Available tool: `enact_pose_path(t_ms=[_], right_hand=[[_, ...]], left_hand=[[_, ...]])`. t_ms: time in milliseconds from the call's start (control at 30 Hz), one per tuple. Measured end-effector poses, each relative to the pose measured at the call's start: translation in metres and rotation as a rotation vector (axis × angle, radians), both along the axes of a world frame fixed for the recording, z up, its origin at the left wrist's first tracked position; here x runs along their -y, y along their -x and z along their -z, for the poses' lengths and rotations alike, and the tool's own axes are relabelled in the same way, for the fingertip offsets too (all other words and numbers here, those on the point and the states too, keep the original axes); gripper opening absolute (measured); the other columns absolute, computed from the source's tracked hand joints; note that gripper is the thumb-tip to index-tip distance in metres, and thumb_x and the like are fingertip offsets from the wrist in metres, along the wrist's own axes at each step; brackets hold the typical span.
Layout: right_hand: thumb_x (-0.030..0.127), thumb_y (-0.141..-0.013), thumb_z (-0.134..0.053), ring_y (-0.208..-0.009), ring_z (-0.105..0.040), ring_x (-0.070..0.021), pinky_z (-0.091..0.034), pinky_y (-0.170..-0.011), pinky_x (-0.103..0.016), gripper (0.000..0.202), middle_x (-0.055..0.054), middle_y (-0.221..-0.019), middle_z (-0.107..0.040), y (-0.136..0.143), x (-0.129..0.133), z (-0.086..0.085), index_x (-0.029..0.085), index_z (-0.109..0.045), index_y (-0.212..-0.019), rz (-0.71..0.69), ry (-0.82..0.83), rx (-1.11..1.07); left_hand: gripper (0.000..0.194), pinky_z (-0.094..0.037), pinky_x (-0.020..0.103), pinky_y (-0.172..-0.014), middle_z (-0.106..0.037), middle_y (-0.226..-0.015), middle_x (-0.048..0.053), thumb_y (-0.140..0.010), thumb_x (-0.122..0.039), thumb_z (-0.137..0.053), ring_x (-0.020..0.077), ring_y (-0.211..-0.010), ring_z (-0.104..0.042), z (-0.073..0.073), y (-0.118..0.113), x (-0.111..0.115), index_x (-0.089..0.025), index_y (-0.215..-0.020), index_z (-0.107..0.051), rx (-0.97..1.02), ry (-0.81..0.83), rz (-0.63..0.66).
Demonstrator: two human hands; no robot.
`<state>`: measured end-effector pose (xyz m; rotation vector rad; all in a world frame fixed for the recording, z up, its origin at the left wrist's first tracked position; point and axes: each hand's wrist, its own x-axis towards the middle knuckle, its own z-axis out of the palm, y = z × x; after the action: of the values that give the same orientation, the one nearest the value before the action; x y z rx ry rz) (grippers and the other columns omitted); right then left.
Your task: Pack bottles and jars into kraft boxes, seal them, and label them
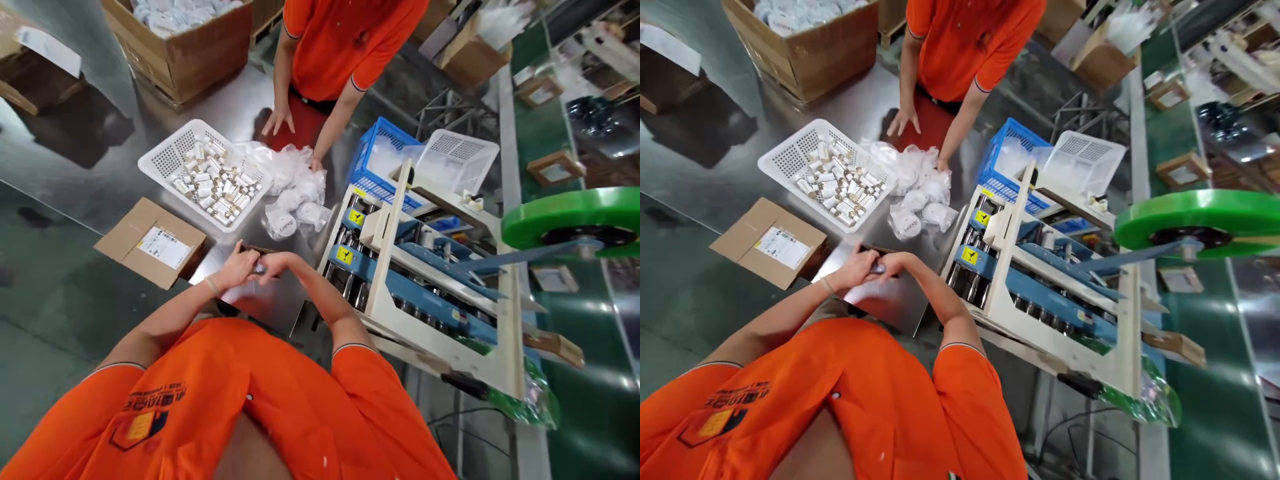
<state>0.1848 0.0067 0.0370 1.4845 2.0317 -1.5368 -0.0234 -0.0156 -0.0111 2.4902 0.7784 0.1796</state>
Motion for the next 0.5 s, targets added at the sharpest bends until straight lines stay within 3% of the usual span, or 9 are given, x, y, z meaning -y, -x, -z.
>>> enact_pose_path(t_ms=[67, 100, 200, 267, 333, 433, 500], right_hand=[[0.023, -0.083, -0.093, -0.090, -0.076, -0.0232, -0.057, -0.084, -0.025, 0.016, -0.007, -0.086, -0.080, -0.001, -0.040, -0.019, 0.012, -0.084, -0.091, -0.098, -0.191, 0.228], [0.019, -0.092, -0.084, -0.097, -0.077, -0.0249, -0.057, -0.088, -0.027, 0.011, -0.011, -0.097, -0.082, 0.004, -0.062, -0.027, 0.011, -0.085, -0.100, -0.067, -0.343, 0.304], [0.007, -0.107, -0.052, -0.130, -0.069, -0.0315, -0.056, -0.108, -0.038, 0.037, -0.021, -0.141, -0.074, 0.041, -0.126, -0.032, 0.013, -0.077, -0.134, 0.050, -0.668, 0.394], [0.003, -0.106, -0.046, -0.143, -0.059, -0.0330, -0.054, -0.113, -0.042, 0.045, -0.022, -0.160, -0.061, 0.070, -0.161, -0.021, 0.015, -0.074, -0.140, -0.008, -0.715, 0.381], [0.003, -0.105, -0.048, -0.148, -0.054, -0.0332, -0.054, -0.113, -0.041, 0.044, -0.022, -0.166, -0.055, 0.092, -0.185, -0.007, 0.015, -0.075, -0.137, -0.102, -0.697, 0.374], [0.002, -0.105, -0.049, -0.143, -0.058, -0.0317, -0.054, -0.110, -0.038, 0.043, -0.022, -0.158, -0.062, 0.102, -0.200, 0.003, 0.014, -0.075, -0.137, -0.153, -0.663, 0.394], [0.005, -0.107, -0.049, -0.135, -0.065, -0.0310, -0.055, -0.107, -0.037, 0.044, -0.022, -0.151, -0.067, 0.091, -0.195, -0.004, 0.015, -0.073, -0.142, -0.100, -0.675, 0.413]], left_hand=[[0.050, -0.018, 0.072, -0.133, -0.079, -0.120, 0.013, -0.106, -0.050, -0.066, 0.0314, -0.108, -0.073, -0.003, -0.003, -0.001, -0.018, -0.144, -0.069, -0.068, -0.040, 0.042], [0.049, -0.018, 0.074, -0.132, -0.079, -0.122, 0.012, -0.107, -0.048, -0.065, 0.0312, -0.108, -0.072, -0.004, -0.005, -0.001, -0.022, -0.148, -0.069, -0.090, -0.058, 0.061], [0.046, -0.018, 0.079, -0.128, -0.078, -0.129, 0.011, -0.107, -0.045, -0.065, 0.0321, -0.111, -0.070, -0.004, -0.011, 0.000, -0.035, -0.151, -0.072, -0.124, -0.101, 0.097], [0.038, -0.020, 0.081, -0.126, -0.077, -0.129, 0.012, -0.106, -0.046, -0.067, 0.0337, -0.112, -0.068, -0.002, -0.014, 0.000, -0.036, -0.140, -0.081, -0.140, -0.123, 0.100], [0.033, -0.023, 0.082, -0.124, -0.077, -0.126, 0.014, -0.104, -0.050, -0.071, 0.0354, -0.113, -0.066, 0.002, -0.016, 0.002, -0.031, -0.125, -0.088, -0.149, -0.140, 0.094], [0.034, -0.030, 0.081, -0.121, -0.076, -0.126, 0.016, -0.101, -0.054, -0.075, 0.0370, -0.116, -0.063, 0.005, -0.019, 0.002, -0.027, -0.118, -0.089, -0.153, -0.155, 0.081], [0.036, -0.033, 0.080, -0.120, -0.074, -0.137, 0.016, -0.103, -0.054, -0.073, 0.0370, -0.119, -0.063, 0.004, -0.021, 0.002, -0.027, -0.121, -0.087, -0.152, -0.154, 0.081]])
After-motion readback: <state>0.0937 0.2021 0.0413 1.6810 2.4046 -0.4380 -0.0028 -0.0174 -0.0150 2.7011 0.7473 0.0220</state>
